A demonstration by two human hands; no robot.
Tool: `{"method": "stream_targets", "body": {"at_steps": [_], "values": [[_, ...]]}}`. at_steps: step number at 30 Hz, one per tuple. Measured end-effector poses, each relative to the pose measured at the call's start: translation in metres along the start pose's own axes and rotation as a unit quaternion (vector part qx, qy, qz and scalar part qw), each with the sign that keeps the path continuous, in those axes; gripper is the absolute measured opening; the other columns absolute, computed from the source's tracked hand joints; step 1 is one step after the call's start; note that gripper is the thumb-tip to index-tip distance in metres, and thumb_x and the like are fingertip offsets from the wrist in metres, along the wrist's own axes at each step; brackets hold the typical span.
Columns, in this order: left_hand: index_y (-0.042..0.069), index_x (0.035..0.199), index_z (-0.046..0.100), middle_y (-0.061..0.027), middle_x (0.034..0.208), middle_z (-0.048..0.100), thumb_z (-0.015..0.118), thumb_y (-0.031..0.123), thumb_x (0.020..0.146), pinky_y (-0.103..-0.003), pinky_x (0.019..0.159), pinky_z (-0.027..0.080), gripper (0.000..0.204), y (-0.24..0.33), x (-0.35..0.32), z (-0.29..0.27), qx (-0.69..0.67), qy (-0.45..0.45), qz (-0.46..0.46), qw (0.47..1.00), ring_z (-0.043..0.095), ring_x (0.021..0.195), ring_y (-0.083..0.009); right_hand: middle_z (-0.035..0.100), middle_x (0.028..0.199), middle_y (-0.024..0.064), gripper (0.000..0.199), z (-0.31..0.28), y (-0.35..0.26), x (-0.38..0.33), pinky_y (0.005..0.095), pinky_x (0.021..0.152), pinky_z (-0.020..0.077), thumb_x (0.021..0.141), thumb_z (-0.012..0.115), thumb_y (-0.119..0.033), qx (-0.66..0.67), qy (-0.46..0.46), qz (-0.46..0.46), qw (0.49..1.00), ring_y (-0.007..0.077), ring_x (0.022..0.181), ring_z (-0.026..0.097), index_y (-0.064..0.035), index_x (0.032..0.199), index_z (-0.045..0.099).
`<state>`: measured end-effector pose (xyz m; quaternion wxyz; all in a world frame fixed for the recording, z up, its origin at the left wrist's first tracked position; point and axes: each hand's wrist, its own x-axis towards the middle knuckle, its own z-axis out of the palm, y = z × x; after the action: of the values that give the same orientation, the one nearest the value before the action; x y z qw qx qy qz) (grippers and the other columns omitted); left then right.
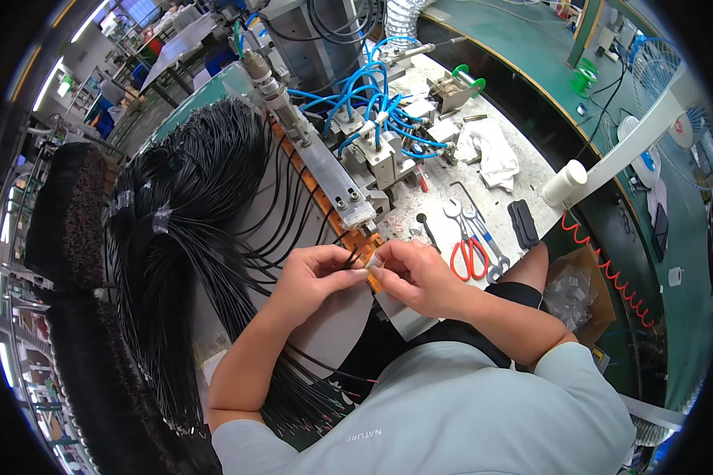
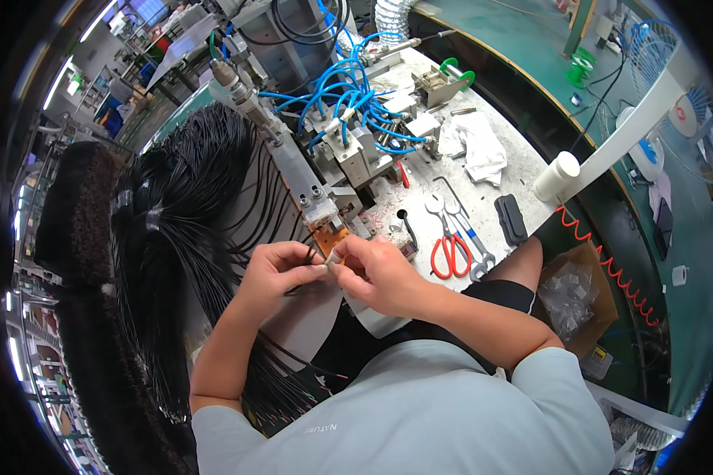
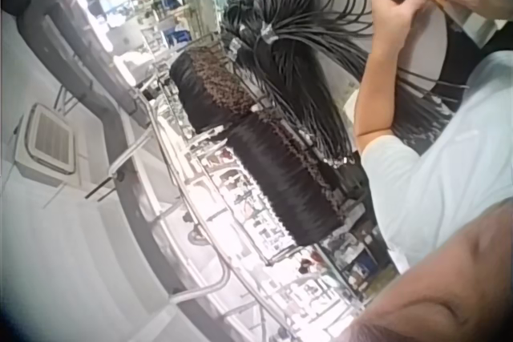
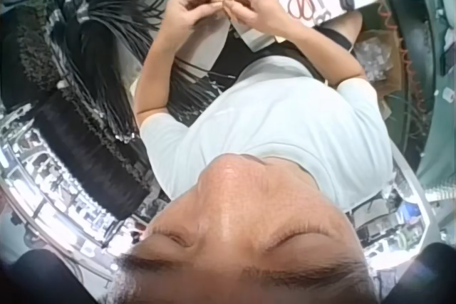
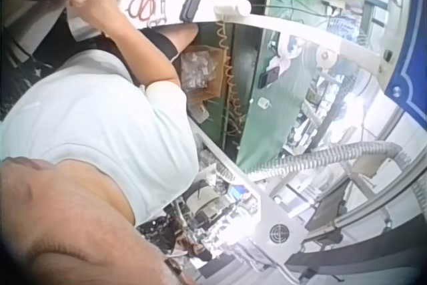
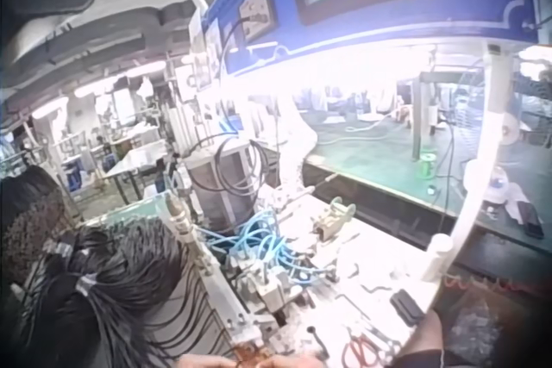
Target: The person attaches plastic components onto the ends of wires and positions them into a fixture by hand.
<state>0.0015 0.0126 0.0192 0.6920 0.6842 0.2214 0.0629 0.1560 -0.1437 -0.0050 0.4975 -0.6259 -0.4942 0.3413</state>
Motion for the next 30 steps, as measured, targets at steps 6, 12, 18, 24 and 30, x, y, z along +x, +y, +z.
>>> {"method": "stream_targets", "body": {"at_steps": [6, 12, 18, 24, 30], "values": [[-0.004, 0.099, 0.071, -0.0079, 0.087, 0.071, 0.07, 0.003, 0.086, -0.026, 0.077, 0.052, 0.015, 0.002, -0.002, 0.001, -0.063, -0.011, -0.023, 0.998, 0.066, 0.08, -0.0109, 0.064, 0.083, 0.0077, 0.01, 0.001, 0.006, 0.009, 0.0363, 0.074, 0.0431, 0.093, 0.061, -0.01, -0.165, 0.058, -0.182, 0.967, 0.0201, 0.074, 0.058, -0.0006, 0.093, 0.057], [0.0, 0.104, 0.072, -0.0098, 0.088, 0.072, 0.072, 0.006, 0.085, -0.023, 0.071, 0.051, 0.02, 0.032, -0.024, 0.016, 0.247, 0.099, 0.129, 0.955, 0.067, 0.079, -0.0105, 0.059, 0.078, 0.0038, 0.013, -0.002, 0.032, 0.019, 0.0319, 0.064, 0.0411, 0.094, 0.063, -0.012, -0.286, 0.165, -0.24, 0.913, 0.0141, 0.069, 0.052, -0.0023, 0.089, 0.056], [0.004, 0.1, 0.073, -0.0084, 0.085, 0.071, 0.074, 0.006, 0.08, -0.027, 0.068, 0.052, 0.02, 0.006, -0.006, 0.005, 0.309, -0.011, 0.076, 0.948, 0.068, 0.078, -0.0161, 0.053, 0.067, -0.0028, 0.018, 0.003, 0.079, 0.023, 0.0212, 0.05, 0.0319, 0.096, 0.064, -0.016, 0.226, 0.119, 0.067, 0.965, 0.0033, 0.057, 0.043, -0.0038, 0.086, 0.055], [0.007, 0.089, 0.073, -0.0073, 0.075, 0.065, 0.074, 0.01, 0.072, -0.036, 0.063, 0.051, 0.017, -0.018, 0.009, 0.003, 0.534, 0.095, 0.24, 0.805, 0.063, 0.071, -0.0259, 0.051, 0.068, -0.0042, 0.017, -0.006, 0.072, 0.027, 0.0204, 0.052, 0.0328, 0.097, 0.062, -0.017, 0.153, 0.085, 0.09, 0.981, 0.0034, 0.058, 0.043, -0.0048, 0.089, 0.055], [0.009, 0.088, 0.073, -0.0057, 0.075, 0.065, 0.073, 0.012, 0.072, -0.037, 0.062, 0.051, 0.016, -0.019, 0.009, 0.008, 0.546, 0.096, 0.24, 0.797, 0.063, 0.07, -0.0259, 0.047, 0.065, -0.0051, 0.017, 0.002, 0.084, 0.023, 0.021, 0.05, 0.0328, 0.099, 0.059, -0.021, 0.109, 0.111, 0.096, 0.983, 0.0041, 0.056, 0.041, -0.0063, 0.092, 0.054]]}}
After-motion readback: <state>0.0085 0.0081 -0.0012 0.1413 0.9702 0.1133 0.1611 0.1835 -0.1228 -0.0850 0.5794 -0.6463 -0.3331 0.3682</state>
